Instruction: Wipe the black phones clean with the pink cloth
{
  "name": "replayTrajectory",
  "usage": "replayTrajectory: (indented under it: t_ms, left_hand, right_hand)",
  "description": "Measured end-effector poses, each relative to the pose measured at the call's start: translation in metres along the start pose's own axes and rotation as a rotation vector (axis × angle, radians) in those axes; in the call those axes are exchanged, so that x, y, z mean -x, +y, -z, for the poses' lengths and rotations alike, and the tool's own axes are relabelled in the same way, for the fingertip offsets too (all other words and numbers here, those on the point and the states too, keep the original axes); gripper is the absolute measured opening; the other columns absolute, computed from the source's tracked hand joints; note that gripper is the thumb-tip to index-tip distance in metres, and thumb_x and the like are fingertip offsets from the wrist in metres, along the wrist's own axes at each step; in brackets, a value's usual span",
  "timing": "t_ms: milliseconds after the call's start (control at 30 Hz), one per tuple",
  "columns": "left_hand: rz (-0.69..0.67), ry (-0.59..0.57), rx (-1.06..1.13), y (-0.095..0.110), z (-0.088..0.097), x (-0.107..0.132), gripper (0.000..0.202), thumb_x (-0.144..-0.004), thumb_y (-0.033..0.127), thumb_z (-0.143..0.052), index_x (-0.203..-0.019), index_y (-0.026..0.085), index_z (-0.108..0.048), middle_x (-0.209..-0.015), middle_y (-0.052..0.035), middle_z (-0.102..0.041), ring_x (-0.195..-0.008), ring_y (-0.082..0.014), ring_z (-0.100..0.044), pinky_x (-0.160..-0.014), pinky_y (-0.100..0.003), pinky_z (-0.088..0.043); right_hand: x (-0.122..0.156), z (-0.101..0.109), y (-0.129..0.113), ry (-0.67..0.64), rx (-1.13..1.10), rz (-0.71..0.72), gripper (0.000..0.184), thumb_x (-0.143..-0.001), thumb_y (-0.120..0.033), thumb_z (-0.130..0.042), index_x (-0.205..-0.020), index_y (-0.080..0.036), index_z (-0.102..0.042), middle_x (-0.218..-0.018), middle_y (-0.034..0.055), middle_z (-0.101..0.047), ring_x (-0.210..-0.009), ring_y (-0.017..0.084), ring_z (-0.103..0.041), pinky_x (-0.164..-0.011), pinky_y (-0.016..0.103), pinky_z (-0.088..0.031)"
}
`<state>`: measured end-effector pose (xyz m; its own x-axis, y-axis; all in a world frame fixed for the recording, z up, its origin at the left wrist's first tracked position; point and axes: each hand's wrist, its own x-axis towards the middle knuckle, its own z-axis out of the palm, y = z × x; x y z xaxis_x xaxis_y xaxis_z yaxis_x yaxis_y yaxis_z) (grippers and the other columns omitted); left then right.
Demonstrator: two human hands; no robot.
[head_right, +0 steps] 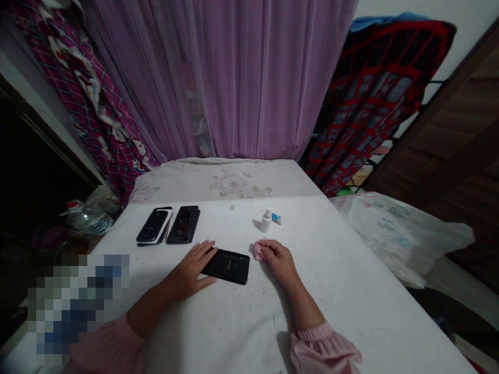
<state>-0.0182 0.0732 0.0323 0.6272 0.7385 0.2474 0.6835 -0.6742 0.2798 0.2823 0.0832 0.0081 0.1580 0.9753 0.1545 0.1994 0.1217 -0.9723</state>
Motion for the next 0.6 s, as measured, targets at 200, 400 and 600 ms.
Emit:
replayTrajectory:
  t_ms: [200,400,600]
  left_hand:
    - [0.286,0.038,-0.156,0.013,0.005,-0.016,0.062,-0.079,0.053,-0.068,-0.126,0.013,-0.058,-0.116,-0.0170,-0.063,-0.109,-0.0333,-0.059,-0.096,-0.048,-0.048]
    - [0.531,-0.017,-0.037,0.085,0.006,0.006,0.067,-0.084,0.051,-0.063,-0.136,0.010,-0.049,-0.110,-0.0159,-0.063,-0.096,-0.0308,-0.063,-0.082,-0.044,-0.053]
    - [0.216,-0.062,0.340,0.094,-0.001,0.015,0.046,-0.088,0.030,-0.060,-0.134,0.025,-0.055,-0.114,-0.0068,-0.067,-0.103,-0.0215,-0.064,-0.093,-0.035,-0.051]
  right_hand:
    - [0.012,0.000,0.001,0.045,0.365,0.235,0.031,-0.082,-0.041,-0.058,-0.098,-0.022,-0.076,-0.109,0.0122,-0.069,-0.101,0.027,-0.064,-0.089,0.044,-0.052]
    - [0.012,-0.004,0.001,0.031,0.731,0.382,0.029,-0.088,-0.035,-0.053,-0.102,-0.024,-0.075,-0.108,0.0113,-0.069,-0.096,0.026,-0.062,-0.082,0.038,-0.051]
    - [0.013,-0.004,-0.001,0.042,0.623,0.310,0.034,-0.090,-0.034,-0.045,-0.098,-0.020,-0.074,-0.092,0.0079,-0.073,-0.083,0.020,-0.066,-0.075,0.030,-0.051]
